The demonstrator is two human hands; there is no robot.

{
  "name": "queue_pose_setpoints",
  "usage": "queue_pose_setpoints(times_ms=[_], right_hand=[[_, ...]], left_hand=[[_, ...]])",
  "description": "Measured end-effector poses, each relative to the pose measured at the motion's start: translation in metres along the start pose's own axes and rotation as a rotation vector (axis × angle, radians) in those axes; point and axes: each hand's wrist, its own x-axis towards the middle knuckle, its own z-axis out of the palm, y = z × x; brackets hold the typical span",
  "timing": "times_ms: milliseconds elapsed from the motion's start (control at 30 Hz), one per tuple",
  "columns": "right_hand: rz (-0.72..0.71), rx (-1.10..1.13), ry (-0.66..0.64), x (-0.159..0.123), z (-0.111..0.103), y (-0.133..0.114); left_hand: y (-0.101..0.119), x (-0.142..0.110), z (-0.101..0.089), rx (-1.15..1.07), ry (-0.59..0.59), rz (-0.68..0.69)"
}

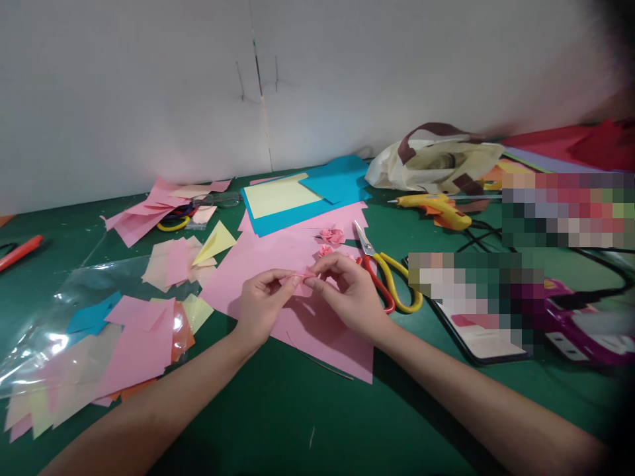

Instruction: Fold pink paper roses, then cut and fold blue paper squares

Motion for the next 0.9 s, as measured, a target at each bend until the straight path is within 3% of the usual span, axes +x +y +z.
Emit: queue_pose_setpoints(times_ms=[333, 567, 767, 900], right_hand=[[0.018, -0.049, 0.004, -0.0031, -0.0015, 0.0026], [-0.117, -0.187, -0.046, -0.003, -0.0037, -0.0019], [-0.068, -0.228, -0.082, -0.0014, -0.003, -0.0057], [-0.182, -0.294, -0.056, -0.0018, -0.0053, -0.0029]], left_hand=[[-0.0015, 0.0004, -0.0001, -0.052, 0.032, -0.037], [0.0005, -0.0005, 0.0003, -0.052, 0.096, -0.005], [0.0043, -0.0023, 0.0019, -0.049, 0.08, -0.003], [0.0016, -0.0015, 0.0014, -0.085, 0.097, 0.068]])
